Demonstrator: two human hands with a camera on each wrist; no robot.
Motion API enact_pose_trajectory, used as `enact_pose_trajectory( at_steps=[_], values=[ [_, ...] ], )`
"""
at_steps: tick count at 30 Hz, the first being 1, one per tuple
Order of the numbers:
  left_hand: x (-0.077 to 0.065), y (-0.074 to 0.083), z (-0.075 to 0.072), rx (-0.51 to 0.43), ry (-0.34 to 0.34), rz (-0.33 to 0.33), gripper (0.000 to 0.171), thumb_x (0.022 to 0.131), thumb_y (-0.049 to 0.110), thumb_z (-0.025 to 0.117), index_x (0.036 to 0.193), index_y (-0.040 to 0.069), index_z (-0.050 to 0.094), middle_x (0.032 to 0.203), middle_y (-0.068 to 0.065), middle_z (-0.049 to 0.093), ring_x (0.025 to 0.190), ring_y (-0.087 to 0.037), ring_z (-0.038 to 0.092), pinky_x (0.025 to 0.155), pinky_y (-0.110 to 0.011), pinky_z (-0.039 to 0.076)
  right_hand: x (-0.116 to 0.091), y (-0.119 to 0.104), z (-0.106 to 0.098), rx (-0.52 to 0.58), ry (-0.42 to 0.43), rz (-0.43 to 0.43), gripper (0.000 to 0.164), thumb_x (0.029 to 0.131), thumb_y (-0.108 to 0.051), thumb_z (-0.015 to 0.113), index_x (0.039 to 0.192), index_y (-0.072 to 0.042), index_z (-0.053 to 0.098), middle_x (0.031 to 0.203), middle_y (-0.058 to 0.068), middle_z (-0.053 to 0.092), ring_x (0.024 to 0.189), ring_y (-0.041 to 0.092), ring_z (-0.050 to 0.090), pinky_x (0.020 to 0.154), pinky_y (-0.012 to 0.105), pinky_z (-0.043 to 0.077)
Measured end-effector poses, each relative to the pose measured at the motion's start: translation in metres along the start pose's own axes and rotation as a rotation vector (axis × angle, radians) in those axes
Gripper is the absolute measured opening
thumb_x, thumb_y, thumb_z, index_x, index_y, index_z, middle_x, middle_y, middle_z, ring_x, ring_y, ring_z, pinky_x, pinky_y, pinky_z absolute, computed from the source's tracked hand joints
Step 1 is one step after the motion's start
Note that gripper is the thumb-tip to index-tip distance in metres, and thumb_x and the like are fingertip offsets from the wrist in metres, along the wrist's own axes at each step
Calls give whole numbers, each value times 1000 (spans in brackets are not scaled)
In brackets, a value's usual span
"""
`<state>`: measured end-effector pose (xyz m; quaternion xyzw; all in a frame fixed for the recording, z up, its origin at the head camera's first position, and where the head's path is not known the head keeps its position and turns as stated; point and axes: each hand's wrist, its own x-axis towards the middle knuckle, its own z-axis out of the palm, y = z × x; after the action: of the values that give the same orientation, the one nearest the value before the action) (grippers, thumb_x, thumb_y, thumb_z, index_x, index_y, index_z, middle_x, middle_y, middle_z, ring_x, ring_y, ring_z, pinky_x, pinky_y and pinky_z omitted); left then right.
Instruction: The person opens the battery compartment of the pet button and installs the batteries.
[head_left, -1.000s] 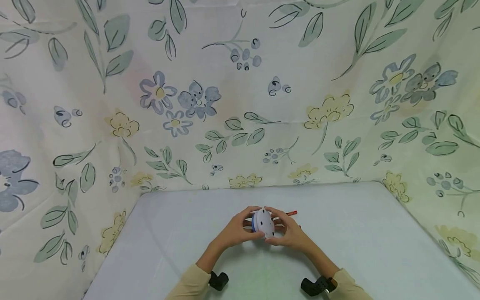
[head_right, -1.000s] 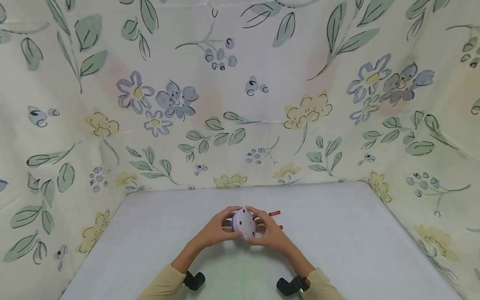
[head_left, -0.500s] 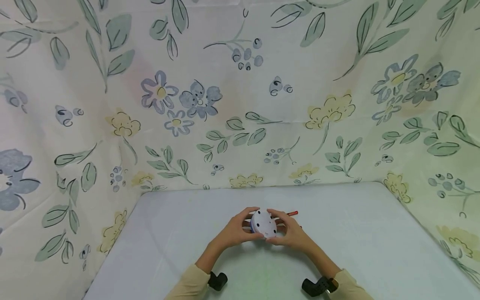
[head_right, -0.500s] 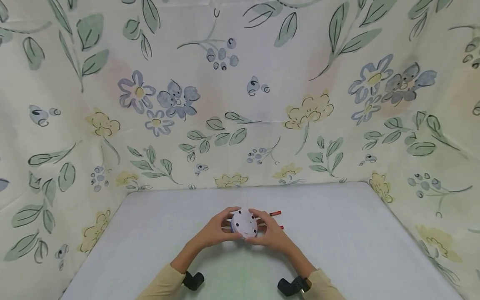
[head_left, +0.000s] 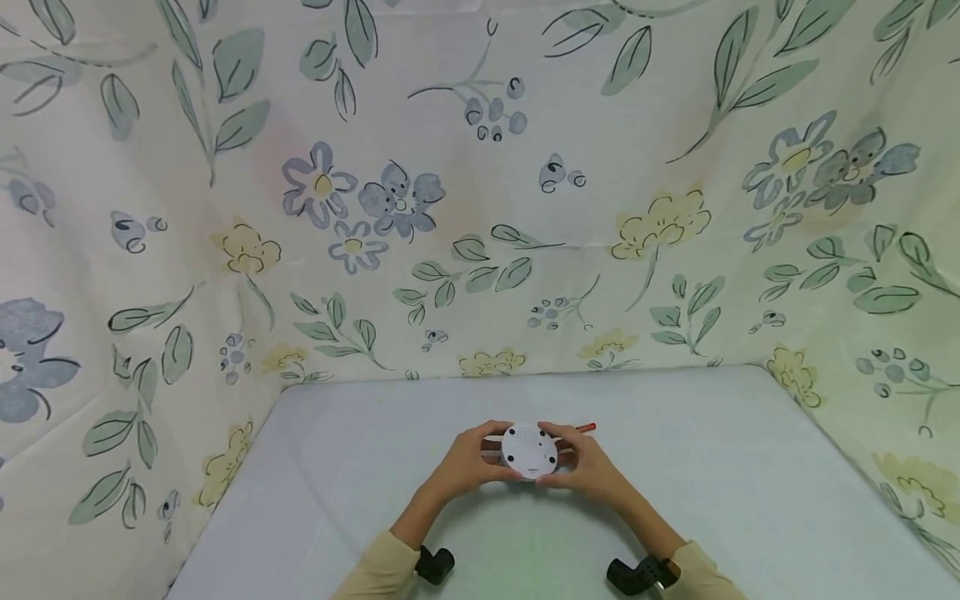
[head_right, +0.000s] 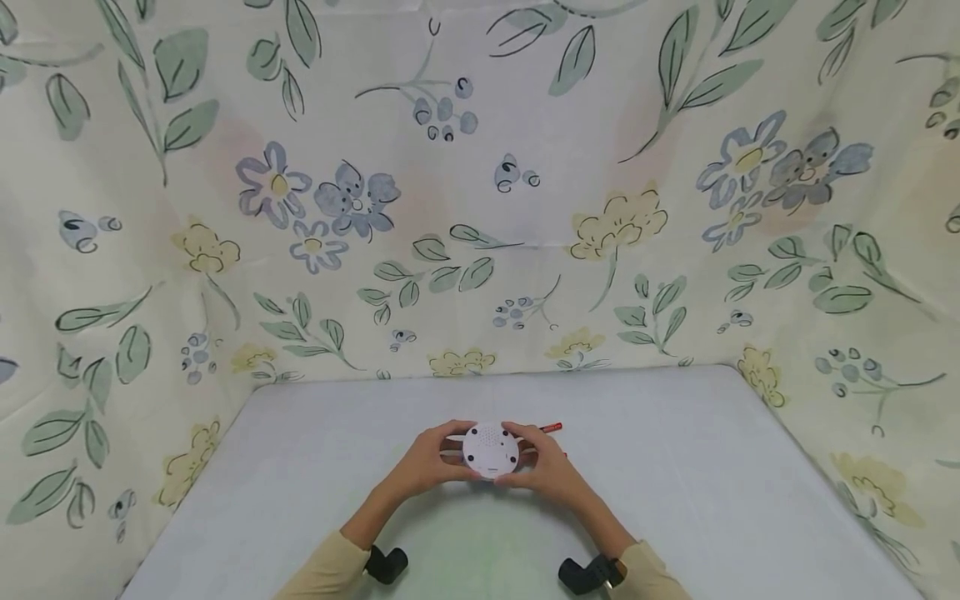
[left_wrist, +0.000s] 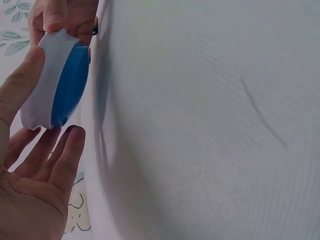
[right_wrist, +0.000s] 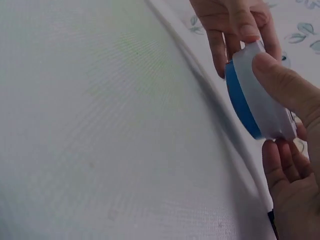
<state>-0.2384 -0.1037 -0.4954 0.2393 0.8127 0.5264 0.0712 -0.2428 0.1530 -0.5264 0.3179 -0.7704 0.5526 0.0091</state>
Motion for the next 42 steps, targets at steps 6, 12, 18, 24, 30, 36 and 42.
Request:
enact_pose_trajectory(
  at_steps=[6,12,18,24,30,36,42],
  values=[
    [-3,-3,-1,25,18,-26,71,76,13,92,138,3,59,132,-9,62,112,-27,65,90,-35,54,1,2,-1,-12,-34,23,81,77,-7,90,144,8,49,130,21,58,98,28,60,82,33,56],
    [-2,-6,-1,32,20,-20,72,75,12,93,138,2,60,132,-9,63,113,-26,65,92,-34,53,3,6,-7,3,-66,61,79,77,-7,90,144,7,51,122,16,61,92,22,62,80,33,56],
    [-2,-9,-1,46,20,-38,68,74,12,93,133,2,62,126,-8,65,111,-24,65,91,-34,53,3,6,-10,19,-85,76,75,76,-7,90,141,8,54,116,15,62,89,21,62,78,34,56],
    [-1,-9,-2,49,25,-48,65,73,13,94,130,2,64,124,-7,66,110,-24,66,91,-34,54,4,7,-11,5,-89,57,74,76,-6,90,140,8,55,115,15,63,88,20,63,78,35,56],
    [-2,-12,-5,41,17,-67,65,75,14,93,132,3,64,125,-9,66,110,-25,66,89,-35,54,4,5,-10,-13,-90,67,74,77,-8,90,141,5,55,118,13,63,90,21,63,78,34,56],
    [-2,-12,-6,57,3,-59,68,76,17,92,136,3,62,130,-11,64,111,-30,65,87,-36,55,4,3,-10,-29,-83,66,73,77,-8,90,140,6,56,118,13,63,89,23,63,78,35,56],
    [-1,-12,-8,134,-12,-53,73,77,22,92,140,6,59,134,-9,62,113,-27,63,87,-35,55,5,5,-12,-68,-99,68,72,78,-11,90,141,4,55,121,13,62,92,22,63,80,33,56]
  ],
)
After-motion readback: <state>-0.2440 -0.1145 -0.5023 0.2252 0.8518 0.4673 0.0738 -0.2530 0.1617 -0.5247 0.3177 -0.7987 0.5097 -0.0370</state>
